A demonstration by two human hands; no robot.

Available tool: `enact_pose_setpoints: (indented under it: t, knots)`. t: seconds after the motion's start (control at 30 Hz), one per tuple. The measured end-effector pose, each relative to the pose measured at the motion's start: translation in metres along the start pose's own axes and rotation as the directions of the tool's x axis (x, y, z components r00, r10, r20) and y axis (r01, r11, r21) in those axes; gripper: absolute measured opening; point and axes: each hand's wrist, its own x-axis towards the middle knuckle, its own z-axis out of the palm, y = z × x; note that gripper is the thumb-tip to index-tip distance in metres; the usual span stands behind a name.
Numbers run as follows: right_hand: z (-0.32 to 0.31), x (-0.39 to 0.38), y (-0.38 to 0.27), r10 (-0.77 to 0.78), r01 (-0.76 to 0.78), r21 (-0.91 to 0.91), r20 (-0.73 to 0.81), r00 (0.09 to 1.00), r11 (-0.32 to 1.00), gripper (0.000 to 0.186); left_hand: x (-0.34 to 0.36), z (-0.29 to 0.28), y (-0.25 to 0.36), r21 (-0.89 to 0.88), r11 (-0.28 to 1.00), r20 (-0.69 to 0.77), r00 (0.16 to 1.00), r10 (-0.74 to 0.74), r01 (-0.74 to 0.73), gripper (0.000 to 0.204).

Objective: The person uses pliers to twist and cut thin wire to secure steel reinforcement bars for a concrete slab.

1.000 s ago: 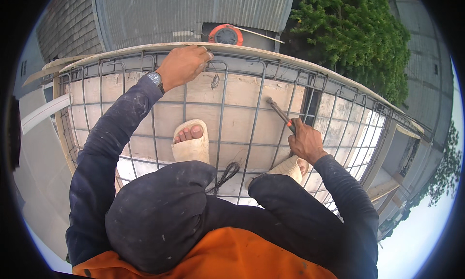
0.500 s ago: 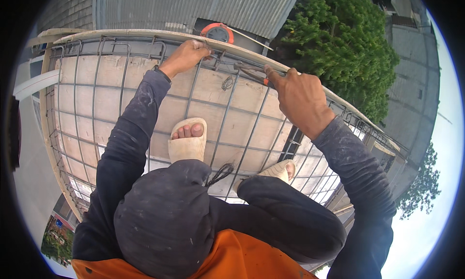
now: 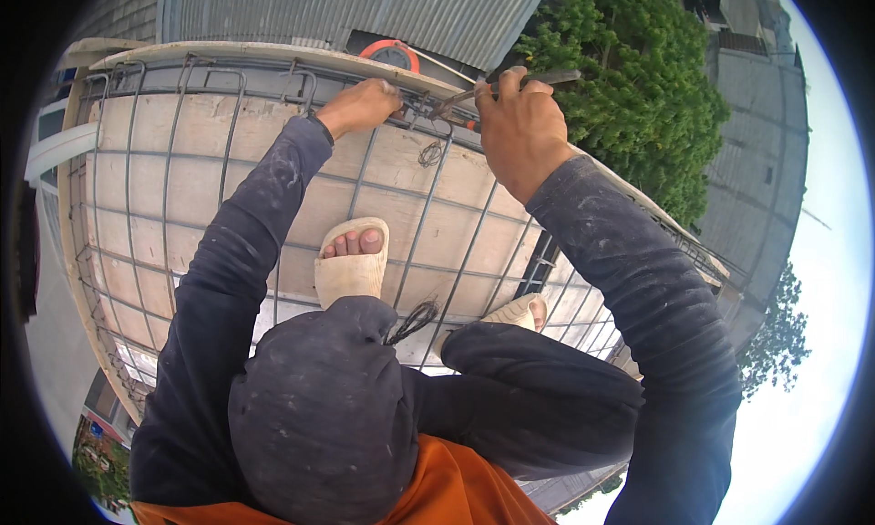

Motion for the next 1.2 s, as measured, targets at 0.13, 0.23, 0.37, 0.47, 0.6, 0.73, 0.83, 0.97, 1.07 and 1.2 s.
enact_pose_setpoints:
  t: [0.13,0.23,0.37,0.47,0.6,0.73,0.83,0.97,1.07,1.2]
  knots:
    - [-0.012,0.005,-0.002,-0.018,0.021,-0.050,0.059,0.998,0.999,0.062,-0.005,0.010,0.003,-0.060,0.995,-0.105,0.991,-0.084,0.078,0.038]
    - [-0.017,0.006,-0.004,-0.035,0.038,-0.054,0.056,0.998,0.998,0.064,0.001,0.019,-0.005,-0.106,0.988,-0.117,0.985,-0.124,0.112,0.040]
    - [-0.013,0.008,-0.015,-0.013,0.013,-0.083,0.003,1.000,0.996,0.064,0.002,0.025,-0.006,-0.139,0.981,-0.143,0.978,-0.154,0.134,0.043]
    - [-0.015,0.014,-0.019,-0.028,0.031,-0.141,0.022,0.999,0.989,0.064,0.000,0.022,0.003,-0.182,0.972,-0.145,0.973,-0.179,0.151,0.042]
    - [-0.031,0.018,-0.021,-0.113,0.125,-0.098,0.123,0.986,0.987,0.049,-0.003,0.017,0.006,-0.185,0.966,-0.124,0.971,-0.203,0.178,0.042]
    - [-0.042,0.029,-0.030,-0.202,0.188,0.077,0.278,0.939,0.979,0.031,-0.011,0.013,0.008,-0.211,0.965,-0.150,0.970,-0.191,0.157,0.040]
    - [-0.056,0.038,-0.018,-0.253,0.157,0.265,0.381,0.889,0.951,0.025,-0.041,0.019,0.024,-0.175,0.983,-0.377,0.919,-0.113,0.049,0.035]
    - [-0.048,0.060,0.015,-0.269,-0.071,0.519,0.550,0.791,0.852,0.039,-0.077,0.058,0.044,0.001,0.964,-0.674,0.712,0.198,-0.267,0.043]
    - [-0.023,0.064,0.029,-0.334,-0.373,0.689,0.664,0.669,0.622,0.049,-0.090,0.068,0.046,-0.175,0.925,-0.668,0.731,0.140,-0.338,0.042]
    - [0.028,0.024,0.013,-0.442,-0.631,0.776,0.571,0.692,0.013,0.040,-0.111,0.069,0.069,-0.050,0.919,-0.693,0.676,0.251,-0.392,0.052]
